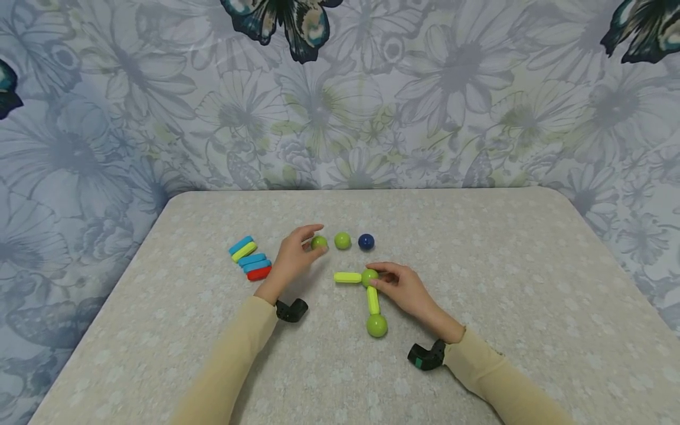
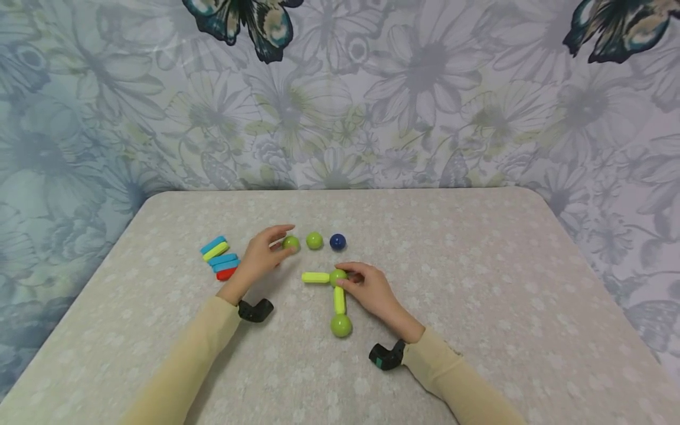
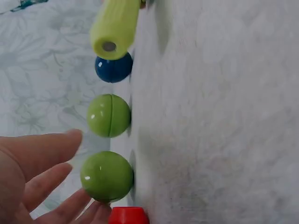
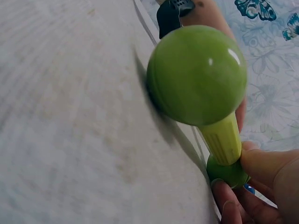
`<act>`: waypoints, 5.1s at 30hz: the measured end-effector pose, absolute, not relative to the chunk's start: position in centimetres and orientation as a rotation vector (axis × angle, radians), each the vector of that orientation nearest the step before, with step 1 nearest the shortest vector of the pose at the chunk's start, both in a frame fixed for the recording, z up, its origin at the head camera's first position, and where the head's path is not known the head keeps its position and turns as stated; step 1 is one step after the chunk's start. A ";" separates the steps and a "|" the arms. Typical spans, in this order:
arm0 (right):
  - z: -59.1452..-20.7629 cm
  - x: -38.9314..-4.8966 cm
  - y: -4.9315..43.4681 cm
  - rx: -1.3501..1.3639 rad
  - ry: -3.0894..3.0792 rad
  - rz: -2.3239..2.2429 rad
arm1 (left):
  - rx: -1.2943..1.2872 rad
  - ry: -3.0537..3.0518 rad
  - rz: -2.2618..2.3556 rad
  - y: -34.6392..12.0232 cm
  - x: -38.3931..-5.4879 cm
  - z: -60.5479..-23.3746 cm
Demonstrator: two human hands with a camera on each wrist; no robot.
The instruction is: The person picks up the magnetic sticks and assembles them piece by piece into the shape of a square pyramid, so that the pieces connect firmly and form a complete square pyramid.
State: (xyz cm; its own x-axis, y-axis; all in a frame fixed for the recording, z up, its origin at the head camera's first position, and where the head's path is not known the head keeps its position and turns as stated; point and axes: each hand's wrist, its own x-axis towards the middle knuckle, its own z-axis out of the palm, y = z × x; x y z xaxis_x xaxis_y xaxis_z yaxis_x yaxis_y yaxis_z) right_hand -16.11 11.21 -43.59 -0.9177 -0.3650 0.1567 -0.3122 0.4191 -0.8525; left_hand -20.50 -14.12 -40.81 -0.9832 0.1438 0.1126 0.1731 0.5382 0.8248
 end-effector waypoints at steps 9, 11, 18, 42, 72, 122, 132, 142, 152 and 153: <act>-43.6 -16.1 11.3 -0.611 2.600 -1.557 | -0.334 -2.872 -1.248 -13.9 -21.6 -41.3; -43.6 -16.1 11.3 -0.614 2.599 -1.556 | -0.348 -2.843 -1.251 -14.0 -21.3 -41.2; -43.6 -16.1 11.3 -0.630 2.600 -1.553 | -0.425 -2.781 -1.374 -15.0 -18.0 -40.6; -43.4 -16.6 12.0 -0.738 2.488 -1.554 | -0.456 -2.739 -1.713 -14.7 -15.1 -42.1; -39.9 -15.3 11.6 -0.724 2.474 -1.576 | -1.050 -2.689 -1.756 -9.4 -9.9 -42.3; -43.5 -11.2 14.8 -1.012 2.588 -1.391 | -0.686 -2.807 -1.831 -15.8 -11.1 -42.3; -43.1 -16.2 13.7 -0.662 2.729 -1.443 | -0.690 -2.798 -1.873 -15.9 -11.1 -42.5; -43.4 -17.3 12.9 -0.651 2.670 -1.453 | -0.714 -2.791 -1.875 -16.1 -11.2 -42.5; -43.3 -17.5 12.8 -0.677 2.663 -1.445 | -0.413 -2.607 -1.723 -21.8 -13.6 -39.4; -43.3 -17.5 12.8 -0.675 2.664 -1.445 | -0.352 -2.579 -1.701 -22.8 -14.0 -39.2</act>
State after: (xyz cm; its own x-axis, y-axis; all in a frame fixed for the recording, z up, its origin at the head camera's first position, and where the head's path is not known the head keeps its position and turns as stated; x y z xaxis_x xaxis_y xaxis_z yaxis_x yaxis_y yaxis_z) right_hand -17.46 12.84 -43.26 -0.9049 -0.3901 0.1702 -0.3555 0.4727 -0.8064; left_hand -14.02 -22.81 -39.24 -0.9739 0.1700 0.1505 0.2053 0.3760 0.9036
